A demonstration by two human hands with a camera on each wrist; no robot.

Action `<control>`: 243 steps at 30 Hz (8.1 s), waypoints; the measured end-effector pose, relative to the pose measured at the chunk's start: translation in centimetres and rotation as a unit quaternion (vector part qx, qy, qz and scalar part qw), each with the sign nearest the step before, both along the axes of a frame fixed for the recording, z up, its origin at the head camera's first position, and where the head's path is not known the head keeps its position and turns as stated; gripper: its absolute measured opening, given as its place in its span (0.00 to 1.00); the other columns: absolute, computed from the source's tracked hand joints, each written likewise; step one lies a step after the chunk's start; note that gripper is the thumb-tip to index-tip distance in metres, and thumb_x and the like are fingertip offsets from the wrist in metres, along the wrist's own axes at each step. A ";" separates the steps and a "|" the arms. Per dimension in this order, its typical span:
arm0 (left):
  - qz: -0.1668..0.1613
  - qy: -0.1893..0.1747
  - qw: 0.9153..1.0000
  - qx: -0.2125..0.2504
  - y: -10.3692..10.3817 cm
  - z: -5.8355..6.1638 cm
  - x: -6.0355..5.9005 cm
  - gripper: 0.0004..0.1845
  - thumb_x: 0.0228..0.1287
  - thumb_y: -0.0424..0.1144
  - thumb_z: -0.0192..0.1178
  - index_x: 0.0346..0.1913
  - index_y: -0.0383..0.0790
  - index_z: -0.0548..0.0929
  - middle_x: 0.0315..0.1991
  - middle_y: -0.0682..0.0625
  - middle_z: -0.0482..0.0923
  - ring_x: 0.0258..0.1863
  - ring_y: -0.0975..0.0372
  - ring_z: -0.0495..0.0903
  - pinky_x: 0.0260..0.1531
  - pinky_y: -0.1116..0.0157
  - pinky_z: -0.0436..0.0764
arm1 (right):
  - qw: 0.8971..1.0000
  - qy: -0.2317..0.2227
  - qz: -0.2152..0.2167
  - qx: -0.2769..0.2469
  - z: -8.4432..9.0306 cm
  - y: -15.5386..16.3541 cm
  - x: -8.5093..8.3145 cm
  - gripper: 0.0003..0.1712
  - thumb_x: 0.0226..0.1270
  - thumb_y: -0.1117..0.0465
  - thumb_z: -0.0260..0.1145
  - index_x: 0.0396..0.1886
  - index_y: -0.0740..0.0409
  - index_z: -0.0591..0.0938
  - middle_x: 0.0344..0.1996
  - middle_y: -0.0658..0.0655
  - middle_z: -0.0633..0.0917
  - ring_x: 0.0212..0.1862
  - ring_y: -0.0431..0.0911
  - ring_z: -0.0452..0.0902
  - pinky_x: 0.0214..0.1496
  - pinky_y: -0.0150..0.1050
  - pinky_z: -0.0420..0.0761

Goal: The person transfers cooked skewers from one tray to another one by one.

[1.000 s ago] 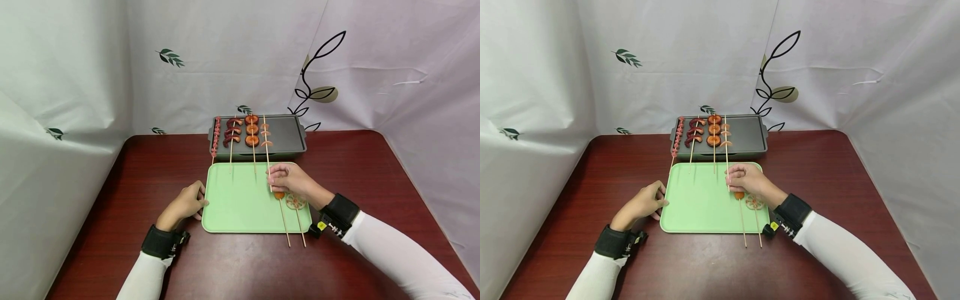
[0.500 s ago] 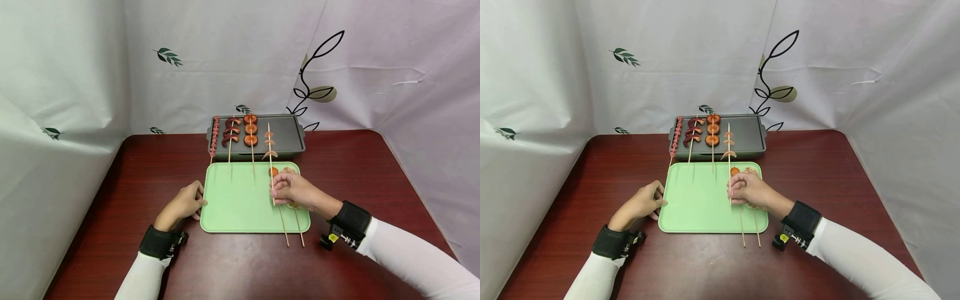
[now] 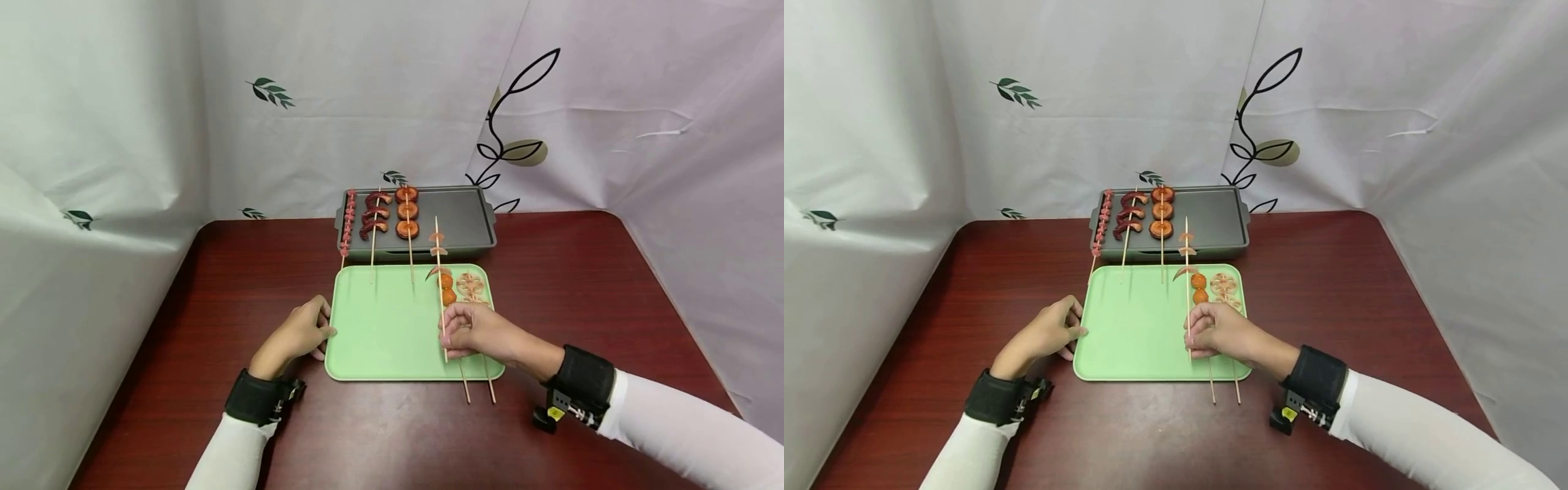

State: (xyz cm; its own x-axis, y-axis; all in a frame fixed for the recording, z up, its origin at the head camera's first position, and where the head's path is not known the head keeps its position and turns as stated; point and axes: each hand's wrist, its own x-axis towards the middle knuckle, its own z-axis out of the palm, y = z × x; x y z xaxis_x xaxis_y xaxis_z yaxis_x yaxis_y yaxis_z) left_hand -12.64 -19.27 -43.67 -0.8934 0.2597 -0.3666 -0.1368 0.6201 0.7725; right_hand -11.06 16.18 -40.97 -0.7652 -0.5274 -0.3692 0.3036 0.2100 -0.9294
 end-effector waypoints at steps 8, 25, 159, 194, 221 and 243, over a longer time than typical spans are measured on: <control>0.003 -0.002 1.000 0.000 -0.1 0.1 0.1 0.10 0.72 0.25 0.60 0.50 0.31 0.69 0.35 0.38 0.75 0.21 0.54 0.82 0.21 0.60 0.88 | 1.000 0.010 0.007 0.023 -0.4 -0.1 1.5 0.09 0.65 0.77 0.64 0.43 0.73 0.75 0.32 0.57 0.81 0.34 0.44 0.85 0.42 0.41 0.92; 0.004 -0.006 1.000 0.005 0.0 0.1 0.1 0.10 0.72 0.25 0.59 0.49 0.31 0.69 0.33 0.38 0.75 0.20 0.54 0.82 0.21 0.59 0.88 | 0.999 -0.002 0.011 0.041 -1.0 -0.3 3.7 0.11 0.62 0.77 0.69 0.41 0.74 0.76 0.30 0.56 0.80 0.31 0.43 0.85 0.38 0.38 0.92; 0.003 0.009 1.000 -0.005 0.3 -0.2 -0.1 0.11 0.72 0.24 0.60 0.50 0.31 0.70 0.35 0.38 0.77 0.20 0.55 0.82 0.19 0.59 0.88 | 0.919 0.249 -0.078 0.294 -2.5 8.4 -1.2 0.10 0.76 0.62 0.60 0.50 0.62 0.81 0.38 0.56 0.84 0.36 0.44 0.81 0.37 0.35 0.82; -0.004 -0.004 1.000 -0.006 0.1 -0.1 -0.1 0.11 0.73 0.26 0.59 0.50 0.31 0.69 0.37 0.37 0.76 0.20 0.54 0.82 0.21 0.59 0.88 | 0.937 0.207 -0.140 0.242 -5.1 7.8 -1.6 0.17 0.70 0.68 0.67 0.56 0.70 0.80 0.38 0.62 0.85 0.35 0.45 0.84 0.34 0.35 0.89; 0.003 0.006 1.000 -0.006 -0.2 -0.3 0.5 0.10 0.72 0.24 0.59 0.48 0.31 0.68 0.36 0.38 0.76 0.19 0.55 0.82 0.19 0.59 0.87 | 0.944 0.194 -0.121 0.237 -5.0 7.4 -1.7 0.13 0.70 0.70 0.65 0.52 0.69 0.81 0.33 0.58 0.86 0.32 0.44 0.84 0.34 0.34 0.88; 0.013 0.040 0.999 -0.013 -0.9 1.2 -0.1 0.16 0.78 0.35 0.56 0.60 0.30 0.69 0.39 0.37 0.78 0.23 0.55 0.82 0.24 0.60 0.88 | 0.943 0.195 -0.128 0.239 -5.1 7.4 -1.8 0.14 0.72 0.68 0.67 0.53 0.71 0.80 0.35 0.60 0.85 0.33 0.43 0.84 0.34 0.34 0.89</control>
State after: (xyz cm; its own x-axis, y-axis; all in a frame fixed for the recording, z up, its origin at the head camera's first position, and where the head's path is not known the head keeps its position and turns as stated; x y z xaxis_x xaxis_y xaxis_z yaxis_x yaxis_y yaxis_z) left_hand -12.72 -20.20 -42.50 -0.9263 0.2266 -0.3010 -0.0925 0.6375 0.7648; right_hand -12.82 23.59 -46.04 -0.9714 -0.1516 -0.1828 0.0568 0.5989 -0.7988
